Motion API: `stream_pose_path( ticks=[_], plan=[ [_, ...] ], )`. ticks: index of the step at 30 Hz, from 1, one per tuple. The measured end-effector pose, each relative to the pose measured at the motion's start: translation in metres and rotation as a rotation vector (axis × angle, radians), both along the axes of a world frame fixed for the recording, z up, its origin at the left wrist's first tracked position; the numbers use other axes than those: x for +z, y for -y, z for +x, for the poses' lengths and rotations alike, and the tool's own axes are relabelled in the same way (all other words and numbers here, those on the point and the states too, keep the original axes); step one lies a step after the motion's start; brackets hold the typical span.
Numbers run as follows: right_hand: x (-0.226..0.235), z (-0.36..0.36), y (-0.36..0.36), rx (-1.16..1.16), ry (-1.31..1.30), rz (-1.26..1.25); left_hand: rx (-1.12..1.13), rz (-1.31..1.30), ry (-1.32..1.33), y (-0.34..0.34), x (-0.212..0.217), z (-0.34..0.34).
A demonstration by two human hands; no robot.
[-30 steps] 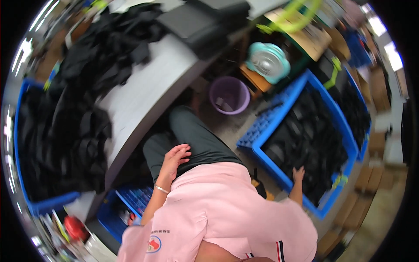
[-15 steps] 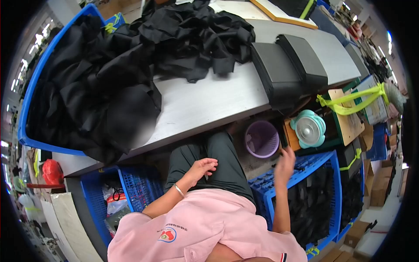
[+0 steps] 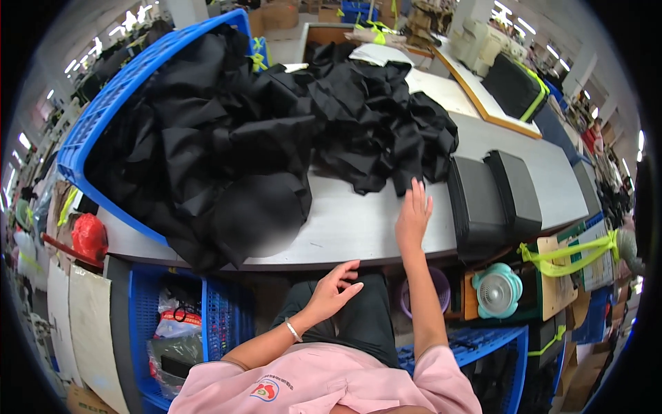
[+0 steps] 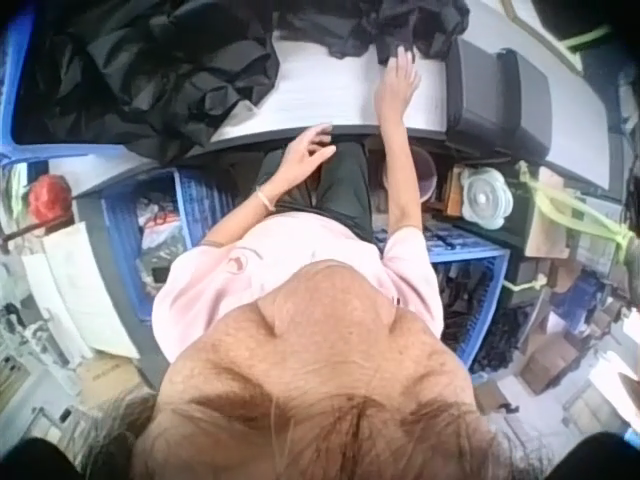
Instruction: Folding and inspecting black fabric components at a manufacturing workbench.
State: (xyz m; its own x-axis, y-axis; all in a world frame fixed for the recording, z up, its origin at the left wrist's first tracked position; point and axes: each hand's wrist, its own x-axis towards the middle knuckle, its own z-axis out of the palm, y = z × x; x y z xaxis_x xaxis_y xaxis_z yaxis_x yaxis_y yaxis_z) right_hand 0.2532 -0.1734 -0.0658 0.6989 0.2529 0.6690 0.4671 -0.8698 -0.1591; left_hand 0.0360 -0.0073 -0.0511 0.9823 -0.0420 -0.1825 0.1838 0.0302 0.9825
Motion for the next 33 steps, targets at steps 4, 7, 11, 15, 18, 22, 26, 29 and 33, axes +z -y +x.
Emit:
stream_pose_path(
  ticks=[4,7,11,15,18,22,26,29,33],
  plan=[
    [0.018,-0.088,-0.001,0.093,0.273,0.068,0.225,0.49,0.598,0.008,0.035,0.035],
    [0.022,-0.149,0.0,0.172,0.207,0.139,0.2,0.553,0.699,0.022,0.032,0.055],
    [0.038,-0.192,0.003,-0.007,0.171,0.076,0.208,0.485,0.761,0.041,0.022,0.059],
    [0.032,-0.221,0.014,0.21,0.166,0.241,0.198,0.393,0.769,0.053,0.033,0.053],
    [0.026,-0.219,0.009,0.178,0.021,0.286,0.096,0.344,0.714,0.059,0.045,0.044],
    [-0.012,-0.202,0.016,0.178,-0.239,0.411,-0.016,0.401,0.799,0.067,0.056,0.026],
    [-0.028,-0.199,0.039,0.44,-0.437,0.505,-0.061,0.481,0.783,0.075,0.048,-0.001],
    [-0.062,-0.194,0.058,0.655,-0.676,0.872,-0.143,0.473,0.727,0.081,0.043,-0.023],
    [-0.073,-0.203,0.051,0.574,-0.786,1.347,-0.308,0.303,0.711,0.09,0.036,-0.049]
  ],
)
